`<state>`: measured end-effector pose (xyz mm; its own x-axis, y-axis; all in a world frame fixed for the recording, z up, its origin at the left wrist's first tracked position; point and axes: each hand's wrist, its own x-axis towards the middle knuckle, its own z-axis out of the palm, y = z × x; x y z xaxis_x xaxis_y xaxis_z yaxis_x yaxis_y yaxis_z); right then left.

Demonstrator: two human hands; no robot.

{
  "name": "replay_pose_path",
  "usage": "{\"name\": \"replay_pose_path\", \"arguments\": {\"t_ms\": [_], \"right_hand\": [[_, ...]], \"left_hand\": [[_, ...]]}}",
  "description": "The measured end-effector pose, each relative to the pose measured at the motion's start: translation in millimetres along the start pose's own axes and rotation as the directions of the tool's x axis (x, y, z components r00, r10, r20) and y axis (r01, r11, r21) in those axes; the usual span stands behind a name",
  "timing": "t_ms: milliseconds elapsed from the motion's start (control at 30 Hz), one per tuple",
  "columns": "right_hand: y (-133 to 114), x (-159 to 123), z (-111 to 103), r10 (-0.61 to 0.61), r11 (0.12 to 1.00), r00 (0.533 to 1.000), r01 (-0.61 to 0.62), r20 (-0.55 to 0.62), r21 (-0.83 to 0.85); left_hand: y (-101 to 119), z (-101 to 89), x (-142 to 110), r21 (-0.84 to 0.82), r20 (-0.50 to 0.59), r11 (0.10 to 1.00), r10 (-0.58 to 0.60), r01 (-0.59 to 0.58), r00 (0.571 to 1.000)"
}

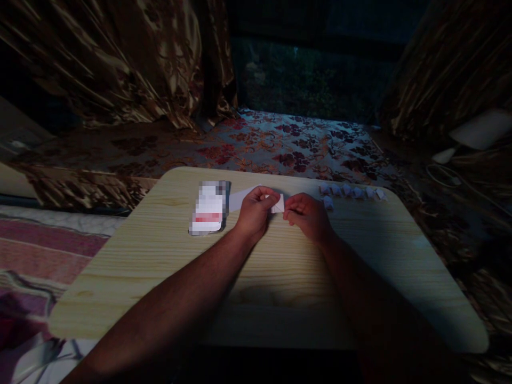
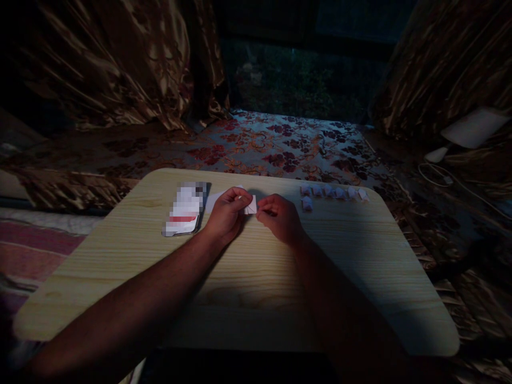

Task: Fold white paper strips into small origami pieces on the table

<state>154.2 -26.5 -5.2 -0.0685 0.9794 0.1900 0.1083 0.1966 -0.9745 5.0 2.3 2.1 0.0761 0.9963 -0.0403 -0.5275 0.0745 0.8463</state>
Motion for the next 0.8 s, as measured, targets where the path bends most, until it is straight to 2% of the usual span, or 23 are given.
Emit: {"name": "replay_pose_path", "arguments": {"t_ms": [367, 600, 800], "right_hand": [[0.6, 0.0, 0.1, -0.038, 0.999, 0.999, 0.038, -0.004, 0.010], [-0.5, -0.2, -0.3, -0.041, 0.999, 0.998, 0.042, -0.037, 0.016], [-5.3, -2.0, -3.4, -0.098, 0.995, 0.995, 0.097, -0.019, -0.024]], "left_hand": [[2.4, 1.1, -0.8, -0.061, 0.006, 0.997, -0.041, 0.041, 0.999], [0.2, 0.2, -0.9, -0.002, 0.033, 0.999, -0.047, 0.047, 0.998], [-3.3, -0.8, -0.3, 0.039, 0.034, 0.998, -0.040, 0.039, 0.999]]}}
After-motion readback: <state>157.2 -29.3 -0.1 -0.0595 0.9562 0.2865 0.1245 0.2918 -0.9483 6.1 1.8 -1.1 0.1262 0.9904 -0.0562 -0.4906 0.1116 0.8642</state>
